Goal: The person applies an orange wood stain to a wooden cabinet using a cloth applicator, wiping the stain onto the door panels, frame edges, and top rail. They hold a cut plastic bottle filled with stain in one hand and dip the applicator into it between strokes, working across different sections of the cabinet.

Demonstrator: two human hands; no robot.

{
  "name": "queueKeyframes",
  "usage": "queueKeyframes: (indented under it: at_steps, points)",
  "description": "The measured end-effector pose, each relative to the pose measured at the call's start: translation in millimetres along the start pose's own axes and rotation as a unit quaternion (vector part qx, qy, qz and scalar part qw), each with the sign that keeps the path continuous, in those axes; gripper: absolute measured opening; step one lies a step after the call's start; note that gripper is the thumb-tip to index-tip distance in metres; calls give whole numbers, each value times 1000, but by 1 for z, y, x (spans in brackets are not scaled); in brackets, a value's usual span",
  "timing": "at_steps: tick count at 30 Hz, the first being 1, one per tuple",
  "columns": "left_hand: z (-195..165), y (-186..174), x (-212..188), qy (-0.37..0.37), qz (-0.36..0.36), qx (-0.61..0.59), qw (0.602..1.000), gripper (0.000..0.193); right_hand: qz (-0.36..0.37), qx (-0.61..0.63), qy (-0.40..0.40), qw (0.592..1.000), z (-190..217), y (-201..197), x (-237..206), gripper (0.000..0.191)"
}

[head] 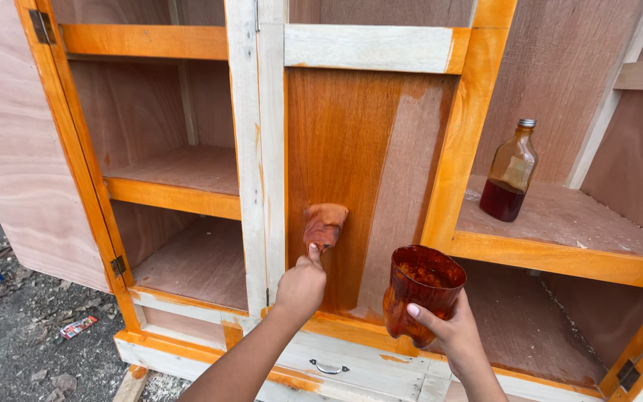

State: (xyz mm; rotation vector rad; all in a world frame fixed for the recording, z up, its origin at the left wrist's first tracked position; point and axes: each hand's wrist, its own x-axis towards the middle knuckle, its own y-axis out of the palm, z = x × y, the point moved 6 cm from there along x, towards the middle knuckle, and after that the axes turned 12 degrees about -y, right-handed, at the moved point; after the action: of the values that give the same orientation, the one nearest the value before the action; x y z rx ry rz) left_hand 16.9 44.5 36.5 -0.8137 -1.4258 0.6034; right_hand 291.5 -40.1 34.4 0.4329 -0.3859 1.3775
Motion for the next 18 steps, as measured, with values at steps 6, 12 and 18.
queueKeyframes:
  at_steps: [6, 12, 18]
  points:
    - [-2, 41, -31, 10, 74, 17, 997, 68, 10, 0, 24, 1000, -10, 13, 2, 89]
    - [-4, 83, -64, -10, 159, -16, 987, 62, 25, 17, 21, 999, -14, 22, 1, 87]
    - [7, 112, -88, -19, 275, -29, 961, 34, 23, 15, 9, 1000, -8, 17, 0, 86]
